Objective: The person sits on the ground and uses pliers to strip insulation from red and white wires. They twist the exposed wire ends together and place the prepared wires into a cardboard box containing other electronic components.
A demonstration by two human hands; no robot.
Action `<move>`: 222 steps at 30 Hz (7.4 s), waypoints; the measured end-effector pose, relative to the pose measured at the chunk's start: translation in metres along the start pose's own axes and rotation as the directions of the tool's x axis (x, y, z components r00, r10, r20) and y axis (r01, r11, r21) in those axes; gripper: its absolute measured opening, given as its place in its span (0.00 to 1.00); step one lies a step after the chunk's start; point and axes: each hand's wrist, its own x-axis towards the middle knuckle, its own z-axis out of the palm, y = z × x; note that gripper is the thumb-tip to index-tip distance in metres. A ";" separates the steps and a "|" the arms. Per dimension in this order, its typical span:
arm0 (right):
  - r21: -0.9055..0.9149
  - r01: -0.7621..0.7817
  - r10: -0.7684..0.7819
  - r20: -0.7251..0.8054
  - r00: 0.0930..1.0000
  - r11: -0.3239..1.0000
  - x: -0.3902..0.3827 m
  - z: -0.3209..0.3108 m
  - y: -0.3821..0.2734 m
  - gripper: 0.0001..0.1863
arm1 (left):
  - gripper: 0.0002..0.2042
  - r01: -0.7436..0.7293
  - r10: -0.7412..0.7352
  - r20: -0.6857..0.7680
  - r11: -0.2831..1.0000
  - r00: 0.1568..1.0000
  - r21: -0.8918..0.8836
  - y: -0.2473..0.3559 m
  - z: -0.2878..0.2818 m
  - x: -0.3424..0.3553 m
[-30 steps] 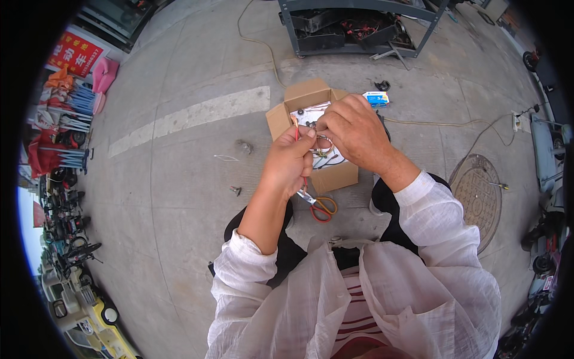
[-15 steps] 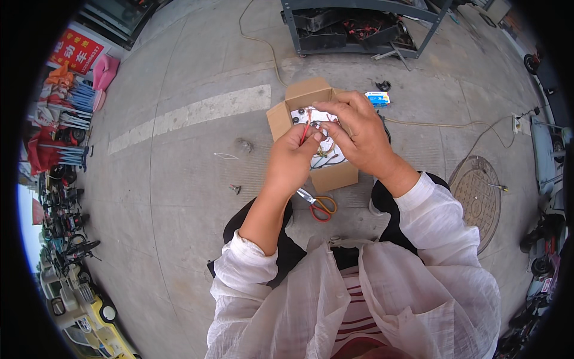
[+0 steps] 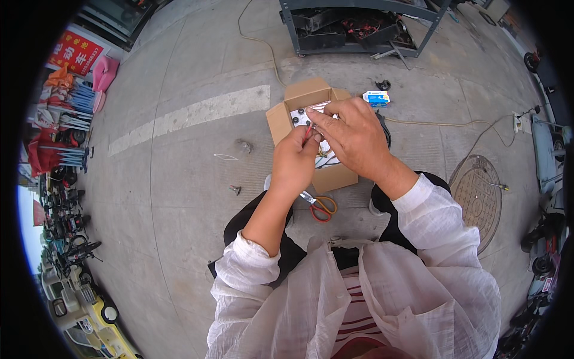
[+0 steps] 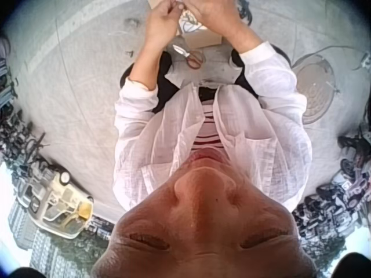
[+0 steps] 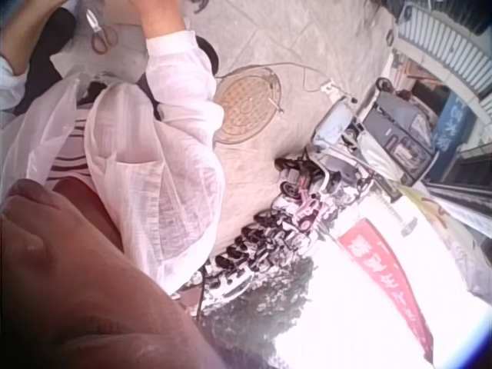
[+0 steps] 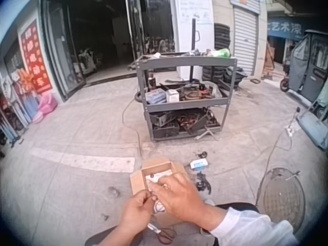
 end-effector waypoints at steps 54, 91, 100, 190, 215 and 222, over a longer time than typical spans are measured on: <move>0.064 -0.048 0.032 0.221 0.975 0.997 0.013 -0.008 0.026 0.06 | 0.07 0.319 -0.297 0.159 0.635 0.942 -0.703 -0.004 -0.017 0.005; 0.289 -0.281 0.251 0.135 0.958 0.915 0.008 0.002 0.004 0.10 | 0.04 -0.237 0.318 -0.148 0.885 0.936 0.401 0.006 0.003 -0.005; 0.569 -0.418 0.245 0.357 0.901 0.708 0.008 -0.002 0.013 0.07 | 0.07 0.247 -0.166 0.389 0.954 0.906 -0.168 -0.008 -0.007 0.003; 0.423 -0.433 0.036 0.681 0.732 0.796 -0.022 -0.037 -0.018 0.06 | 0.09 0.020 -0.046 0.513 0.998 0.857 0.056 -0.016 0.001 -0.049; 0.700 -0.696 0.603 0.489 0.630 0.160 -0.023 -0.007 0.019 0.06 | 0.06 0.672 -0.241 0.629 0.327 0.739 -0.664 -0.042 0.003 -0.024; 0.479 -0.682 0.472 0.495 0.730 0.553 -0.026 0.004 -0.014 0.09 | 0.05 0.375 -0.220 0.343 0.125 0.913 -0.919 -0.029 -0.014 0.007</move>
